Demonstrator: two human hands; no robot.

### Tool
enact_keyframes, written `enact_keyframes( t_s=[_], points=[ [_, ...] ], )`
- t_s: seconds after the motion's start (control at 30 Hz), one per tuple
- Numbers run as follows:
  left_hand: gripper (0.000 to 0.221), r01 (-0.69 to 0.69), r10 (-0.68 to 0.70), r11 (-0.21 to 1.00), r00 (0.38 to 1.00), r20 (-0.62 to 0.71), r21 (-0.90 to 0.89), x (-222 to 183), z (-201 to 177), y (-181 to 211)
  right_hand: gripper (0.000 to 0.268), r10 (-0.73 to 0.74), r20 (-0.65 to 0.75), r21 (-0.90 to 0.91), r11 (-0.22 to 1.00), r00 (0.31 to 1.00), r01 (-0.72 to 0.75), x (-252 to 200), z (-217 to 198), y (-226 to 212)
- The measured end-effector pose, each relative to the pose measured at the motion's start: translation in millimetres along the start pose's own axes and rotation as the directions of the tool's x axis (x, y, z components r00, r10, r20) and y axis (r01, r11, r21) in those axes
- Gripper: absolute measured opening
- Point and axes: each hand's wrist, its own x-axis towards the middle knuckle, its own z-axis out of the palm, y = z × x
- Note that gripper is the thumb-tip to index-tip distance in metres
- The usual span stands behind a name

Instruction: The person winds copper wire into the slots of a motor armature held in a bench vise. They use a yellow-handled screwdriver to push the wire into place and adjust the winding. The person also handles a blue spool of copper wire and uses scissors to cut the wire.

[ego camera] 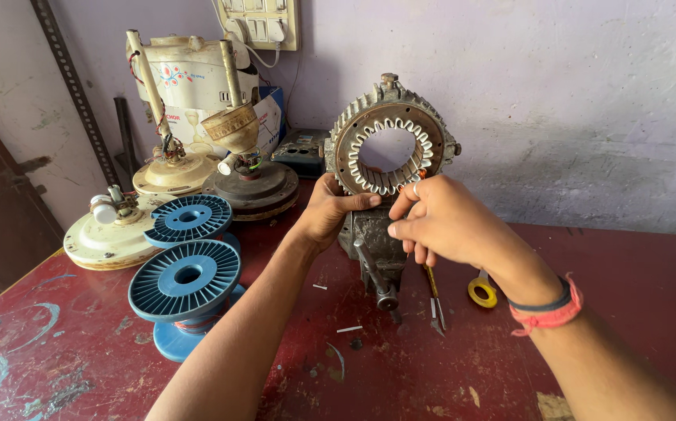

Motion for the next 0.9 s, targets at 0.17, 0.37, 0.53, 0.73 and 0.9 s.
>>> enact_keyframes(
  t_s=[0.17, 0.37, 0.53, 0.73, 0.9],
  points=[
    [0.024, 0.006, -0.006, 1.000, 1.000, -0.008, 0.002, 2, -4, -5, 0.017, -0.089, -0.055, -0.155, 0.985, 0.995, 0.079, -28, 18, -28],
    [0.028, 0.016, -0.015, 0.999, 1.000, -0.022, 0.037, 4, -5, -3, 0.013, -0.180, -0.044, -0.218, 0.962, 0.983, 0.167, -47, 32, -49],
    [0.043, 0.030, -0.029, 1.000, 0.999, -0.036, 0.010, 0, 3, 5, 0.010, -0.200, -0.023, -0.180, 0.965, 0.979, 0.193, -54, 60, -53],
    [0.046, 0.038, -0.037, 0.999, 0.999, -0.032, 0.021, -1, 4, 8, 0.009, -0.208, 0.051, -0.120, 0.970, 0.977, 0.212, -66, 78, -56],
    [0.051, 0.079, -0.079, 0.994, 0.997, -0.006, 0.078, -1, 2, 15, 0.012, -0.302, 0.140, -0.091, 0.945, 0.943, 0.316, -73, 71, -62]
  ],
)
